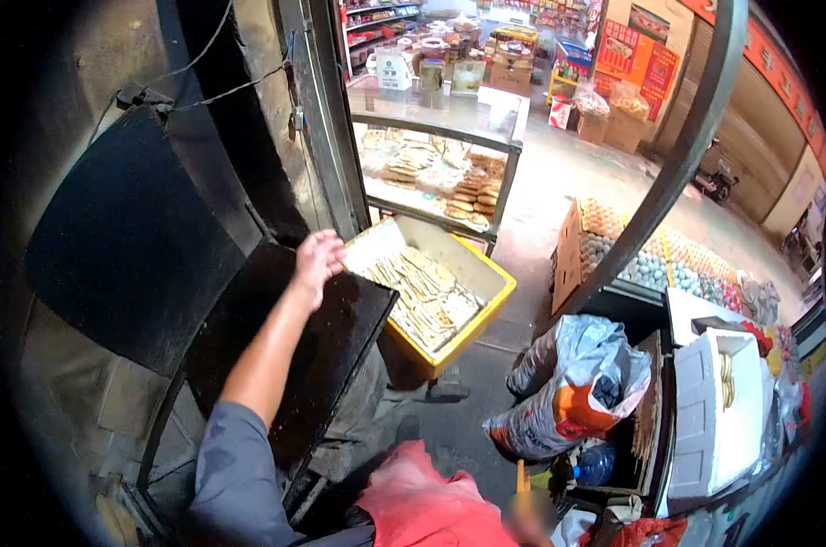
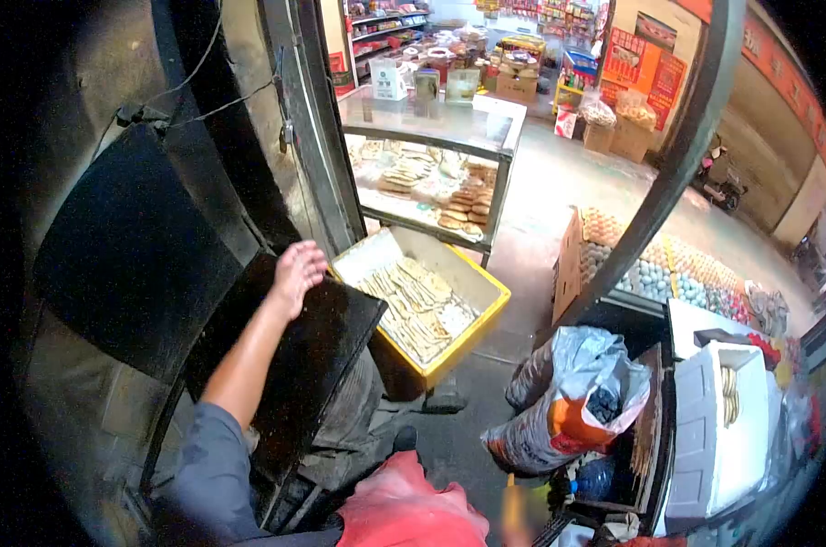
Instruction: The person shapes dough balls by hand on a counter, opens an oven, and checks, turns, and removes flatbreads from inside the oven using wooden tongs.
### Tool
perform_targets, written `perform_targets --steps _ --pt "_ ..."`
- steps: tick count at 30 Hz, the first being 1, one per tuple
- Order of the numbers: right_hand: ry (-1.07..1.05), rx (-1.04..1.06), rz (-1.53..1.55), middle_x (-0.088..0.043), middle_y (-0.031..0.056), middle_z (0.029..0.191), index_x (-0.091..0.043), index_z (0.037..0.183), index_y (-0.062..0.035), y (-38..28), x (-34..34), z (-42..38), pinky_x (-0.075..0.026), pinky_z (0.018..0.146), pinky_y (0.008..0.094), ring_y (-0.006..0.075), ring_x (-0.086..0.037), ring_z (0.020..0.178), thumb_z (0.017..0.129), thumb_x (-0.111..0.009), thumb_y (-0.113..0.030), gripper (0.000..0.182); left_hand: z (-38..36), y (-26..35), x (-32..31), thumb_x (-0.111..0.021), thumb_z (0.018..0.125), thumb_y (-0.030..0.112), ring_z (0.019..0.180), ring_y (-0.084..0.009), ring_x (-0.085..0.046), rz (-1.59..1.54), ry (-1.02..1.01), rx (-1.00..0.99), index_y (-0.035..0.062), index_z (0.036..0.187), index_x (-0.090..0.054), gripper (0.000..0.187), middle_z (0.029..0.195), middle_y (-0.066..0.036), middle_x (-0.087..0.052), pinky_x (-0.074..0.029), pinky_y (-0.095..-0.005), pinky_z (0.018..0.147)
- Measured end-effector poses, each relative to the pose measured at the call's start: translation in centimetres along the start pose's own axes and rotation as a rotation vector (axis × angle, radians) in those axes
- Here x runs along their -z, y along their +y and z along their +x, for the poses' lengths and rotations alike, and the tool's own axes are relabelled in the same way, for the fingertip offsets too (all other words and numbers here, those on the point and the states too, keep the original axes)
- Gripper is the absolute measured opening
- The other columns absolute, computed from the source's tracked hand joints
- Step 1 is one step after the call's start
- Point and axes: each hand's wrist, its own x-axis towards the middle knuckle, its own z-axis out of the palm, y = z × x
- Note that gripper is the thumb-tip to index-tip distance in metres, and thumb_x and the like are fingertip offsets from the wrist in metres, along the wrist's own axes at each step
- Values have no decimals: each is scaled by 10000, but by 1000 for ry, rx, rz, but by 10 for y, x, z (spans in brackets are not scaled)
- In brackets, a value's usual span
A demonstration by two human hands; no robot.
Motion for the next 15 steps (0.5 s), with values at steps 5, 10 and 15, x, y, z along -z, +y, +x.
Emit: perform_targets --steps 5,10,15 --pt "-141 -501 303 -604 36 851 -621 988 -83 -39 -4 3 -470 627 308 150 -576 759 958 -545 -313 244 130 60 26 -520 929 317 964 -207 -590 -120 121 -49 143 1248 -494 364 1128 -59 -569 -458 -376 823" --pt "-112 -669 315 -604 32 781 -649 916 -79 -63 -3 -6 -463 601 323 150 -570 716 929 -591 -362 289 239 81 55 -470 961 329 1058 -265 -574 -151 229 -24 124 1366 -393 460 1325 -103 -496 -461 -403 857" --pt "-135 -884 152 -613 57 804 -640 945 -58 -160 46 -3 -471 621 331 171 -583 739 900 -604 -396 343 427 -16 181 -398 993 228 1260 -336 -469 -59 -315 -276 100 1455 -243 504 1452 -138 -362 -431 -470 1041"
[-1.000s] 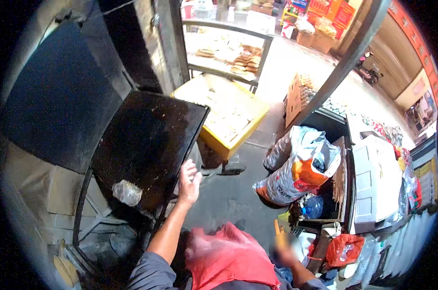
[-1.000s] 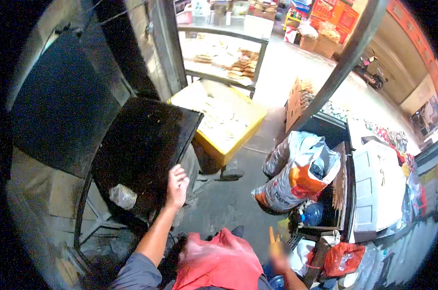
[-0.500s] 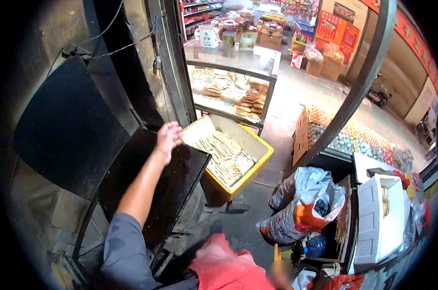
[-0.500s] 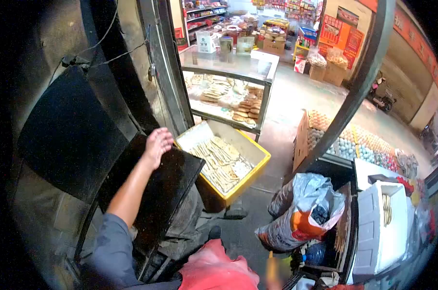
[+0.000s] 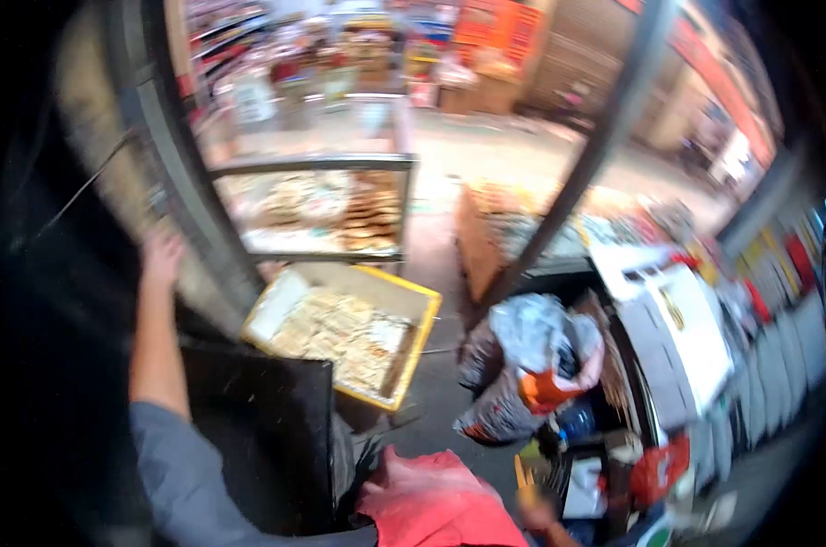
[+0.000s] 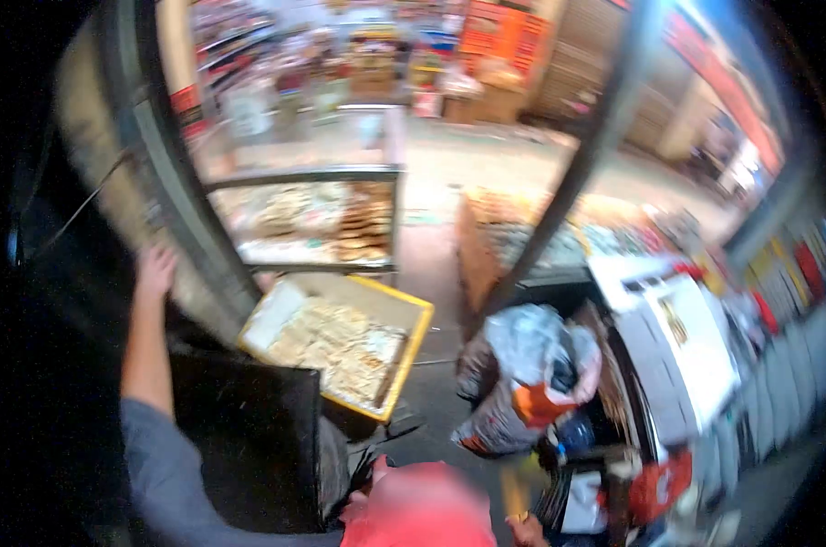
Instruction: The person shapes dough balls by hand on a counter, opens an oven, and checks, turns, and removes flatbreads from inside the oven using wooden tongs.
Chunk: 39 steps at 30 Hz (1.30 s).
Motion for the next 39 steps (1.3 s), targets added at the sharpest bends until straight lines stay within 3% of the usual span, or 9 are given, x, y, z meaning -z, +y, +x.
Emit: perform_targets --steps 1,2,4,8,9,13,29,34,39 --pt "-11 -50 -34 -614 62 808 -639 951 -54 -8 3 -18 -473 625 333 176 -586 744 895 -607 -403 355 0 17 -19 -417 974 184 1281 -341 -451 -147 168 121 114 1473 -209 545 1467 -153 -337 -428 -477 1049" --pt "-32 -92 -59 -616 67 813 -637 957 -49 -14 6 -31 -475 629 335 180 -589 749 889 -609 -410 368 23 -7 12 -372 969 148 1275 -340 -457 -29 -10 -29 160 1453 -247 500 1291 -135 -447 -444 -473 1015" --pt "-73 -162 -77 -620 77 822 -633 969 -41 -23 9 -55 -478 638 338 188 -594 758 877 -615 -424 394 -1 68 -79 -459 989 269 1260 -311 -471 -317 461 178 169 1472 -226 545 1394 -152 -387 -448 -453 1010" --pt "-118 -237 -50 -627 96 840 -627 992 -24 -33 5 -82 -485 654 345 205 -605 776 854 -625 -451 449 28 69 -80 -505 979 388 1241 -279 -487 -525 500 127 53 1450 -267 625 1417 -191 -391 -414 -382 1051" --pt "-124 -247 -43 -629 101 844 -625 998 -20 -37 4 -85 -486 658 347 209 -608 781 848 -628 -458 463 63 29 -31 -571 959 326 1188 -257 -519 -651 409 153 -58 1341 -379 575 1313 -190 -482 -432 -348 1037" --pt "-139 -267 -25 -636 121 862 -618 1022 -3 -48 -1 -91 -493 674 353 226 -618 799 825 -638 -486 522 70 21 -32 -608 942 185 1066 -226 -559 -843 137 131 -72 1220 -482 399 1124 -155 -560 -474 -333 991" --pt "-121 -235 30 -665 200 934 -590 1117 65 -84 -4 -88 -520 739 381 293 -661 873 732 -681 -596 770 39 50 -55 -542 979 229 1069 -205 -573 -656 97 33 -33 1269 -475 396 1207 -151 -566 -480 -324 959" --pt "-120 -248 94 -674 225 957 -582 1146 87 -72 -24 -90 -528 759 389 314 -674 896 703 -694 -630 850 -76 56 -209 -527 941 495 950 -187 -606 -816 -60 202 69 1074 -555 447 1026 -78 -620 -525 -356 829" --pt "-108 -242 192 -673 181 972 -574 1190 13 -85 -5 -87 -530 745 387 299 -672 866 683 -726 -612 819 -207 -47 -367 -524 965 349 818 -159 -551 -630 -425 727 120 1058 -535 248 913 -24 -573 -469 -309 705"
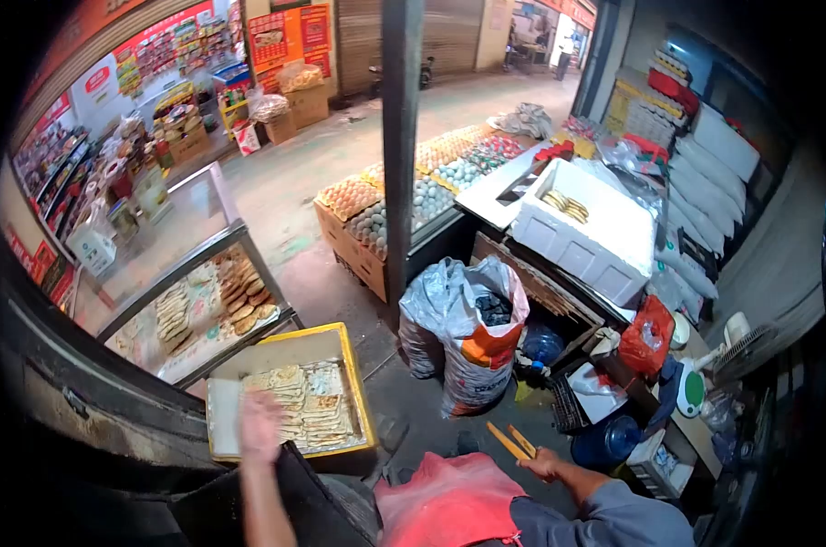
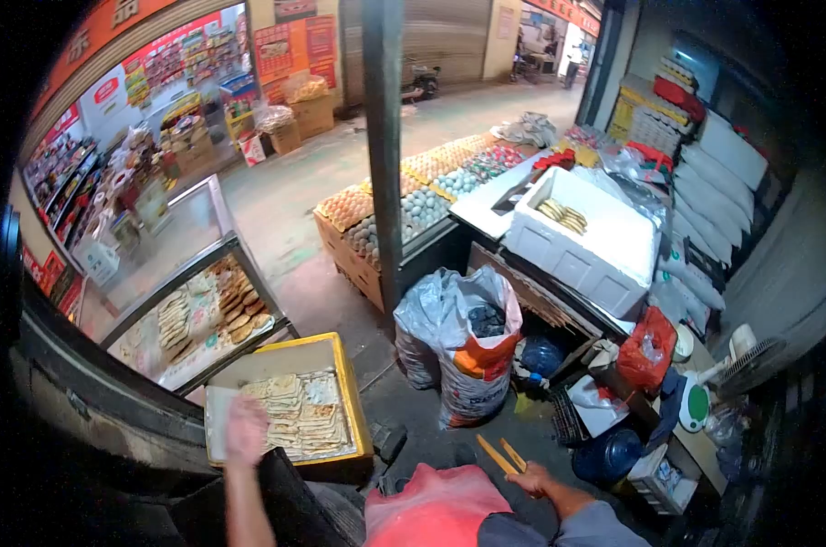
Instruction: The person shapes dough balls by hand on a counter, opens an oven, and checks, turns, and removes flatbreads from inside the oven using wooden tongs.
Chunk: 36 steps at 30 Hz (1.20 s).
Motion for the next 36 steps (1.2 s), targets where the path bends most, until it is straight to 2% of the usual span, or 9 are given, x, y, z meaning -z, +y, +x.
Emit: perform_targets --steps 3,7,10,14,17,26,28,30,36 --pt "20 79 21 -660 178 787 -490 1269 73 -15 22 -2 -507 549 391 259 -660 634 707 -715 -547 867 -13 -103 -77 -545 921 216 758 -176 -586 346 102 314 103 1093 -513 208 915 -60 -590 -493 -267 628" --pt "19 120 16 -662 184 827 -431 1322 67 -3 45 15 -504 547 384 269 -653 628 717 -709 -499 873 -38 -221 -78 -529 964 162 723 -170 -620 615 -49 480 65 1097 -533 165 920 -89 -632 -520 -273 598" --pt "102 235 -50 -663 205 911 -406 1350 57 28 51 34 -507 554 372 278 -660 647 721 -704 -451 862 -68 -286 -43 -534 970 210 710 -170 -616 625 58 561 55 1100 -541 202 916 -100 -628 -500 -279 547" --pt "-82 179 31 -638 227 1081 -455 1338 16 64 85 38 -521 759 378 317 -656 903 733 -675 -502 827 -142 -356 33 -539 937 215 624 -184 -588 688 295 694 46 970 -577 177 840 -94 -603 -467 -295 488" --pt "-133 187 -50 -615 228 1164 -473 1337 -7 120 97 82 -502 853 374 331 -621 1035 748 -645 -559 825 -214 -404 90 -517 953 269 692 -200 -618 1031 465 864 42 1090 -572 271 911 -98 -633 -514 -335 583" --pt "-158 167 -97 -621 256 1177 -604 1181 71 231 165 141 -493 902 384 337 -618 1084 689 -711 -510 769 -327 -475 20 -482 971 274 813 -217 -618 1266 381 659 46 1106 -571 279 982 -116 -632 -511 -378 714" --pt "-142 252 -148 -630 255 1160 -613 1163 75 255 157 170 -501 890 375 344 -627 1063 692 -705 -508 756 -344 -482 32 -474 975 275 840 -220 -618 1534 146 416 47 1109 -570 282 998 -120 -632 -510 -387 743" --pt "-149 208 -132 -623 260 1170 -614 1161 76 245 167 153 -497 898 373 342 -619 1080 695 -702 -508 752 -362 -504 83 -466 979 277 867 -224 -618 1951 -143 -57 48 1113 -570 284 1014 -124 -632 -509 -397 772" --pt "-119 243 -78 -633 193 1168 -598 1214 -22 278 123 145 -484 914 360 320 -607 1091 720 -700 -494 691 -309 -458 -15 -394 1013 226 1113 -251 -545 1514 -158 329 57 1260 -525 326 1210 -147 -567 -425 -393 971"
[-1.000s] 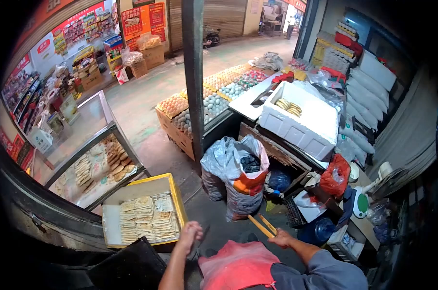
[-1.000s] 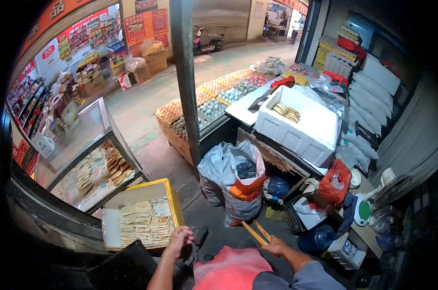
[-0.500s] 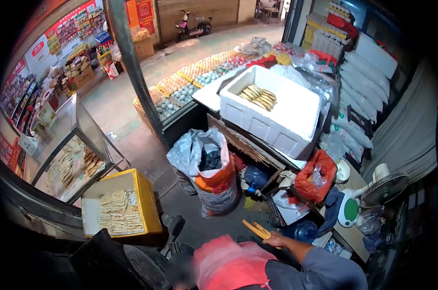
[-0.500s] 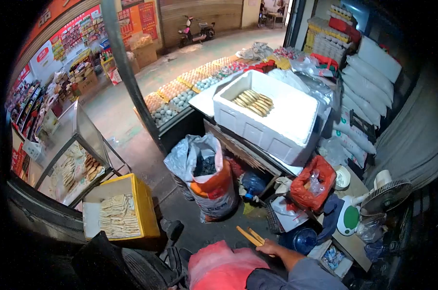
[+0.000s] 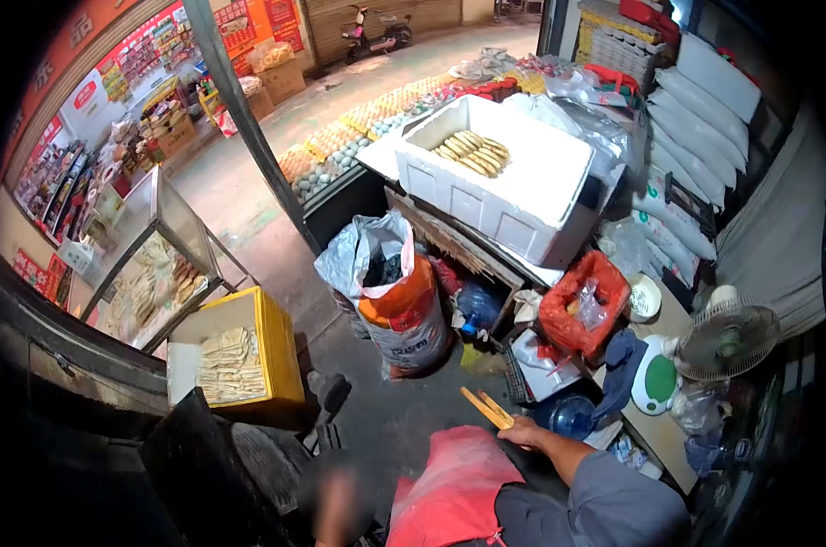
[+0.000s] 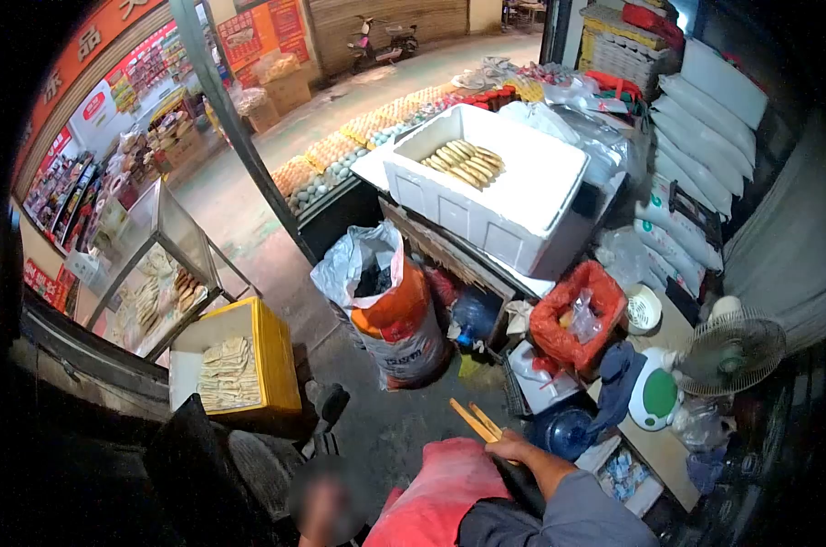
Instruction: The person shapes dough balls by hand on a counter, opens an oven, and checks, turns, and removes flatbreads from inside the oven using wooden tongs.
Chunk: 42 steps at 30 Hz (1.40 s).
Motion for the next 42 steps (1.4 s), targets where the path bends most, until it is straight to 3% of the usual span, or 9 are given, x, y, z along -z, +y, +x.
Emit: perform_targets --steps 3,7,9,10,15,31,36,38,42 --pt "50 -81 42 -639 188 1162 -583 1235 -28 -4 -11 -47 -495 898 365 324 -615 1079 714 -707 -494 711 -35 68 14 -348 1014 224 823 -196 -564 -299 165 -191 81 1004 -594 285 919 -72 -592 -481 -358 727" --pt "10 -168 35 -637 195 1157 -559 1255 -9 43 -54 -71 -521 846 372 317 -640 1031 686 -723 -506 773 -80 -30 -36 -410 1005 184 1020 -244 -554 1034 550 -529 41 1183 -530 258 1134 -130 -575 -445 -367 921" --pt "21 -155 -34 -638 199 1149 -559 1252 -1 55 -66 -83 -530 825 373 309 -648 1014 674 -730 -515 792 -112 -55 -50 -463 982 213 1011 -236 -570 414 136 -110 44 1197 -561 291 1137 -110 -599 -485 -371 826" --pt "2 -174 -42 -645 201 1129 -566 1240 6 51 -66 -103 -533 810 375 302 -655 993 666 -733 -525 800 -127 -109 -78 -471 964 176 987 -240 -571 726 372 -338 62 1146 -579 240 1106 -128 -594 -466 -377 870" --pt "23 -222 -36 -684 160 971 -641 1134 7 71 -88 -120 -537 728 367 268 -682 862 683 -727 -512 693 -163 -90 -111 -479 949 156 921 -240 -578 -244 74 474 50 1110 -584 220 1011 -116 -595 -472 -381 807" --pt "113 -137 69 -643 113 676 -667 901 3 68 -83 -148 -440 421 372 211 -622 537 737 -703 -462 495 -152 -42 -71 -516 885 90 750 -247 -601 360 237 4 18 966 -615 147 761 -91 -609 -487 -398 638" --pt "88 -71 11 -648 146 807 -658 974 22 58 -55 -168 -504 587 383 270 -651 681 707 -715 -477 570 -150 -51 -109 -554 894 151 667 -252 -600 233 433 -14 11 895 -630 159 743 -101 -612 -486 -405 573" --pt "4 -89 71 -680 205 1009 -645 1086 29 56 -42 -176 -550 726 391 317 -685 842 662 -736 -498 683 -186 5 -115 -577 910 212 536 -225 -573 -873 303 784 8 910 -616 207 697 -102 -598 -466 -379 471" --pt "158 70 -67 -649 217 1091 -559 1205 7 84 -29 -158 -539 736 394 328 -670 876 706 -707 -503 729 -185 -21 -169 -583 910 212 523 -214 -568 -676 164 692 11 924 -605 203 688 -95 -591 -460 -363 458"
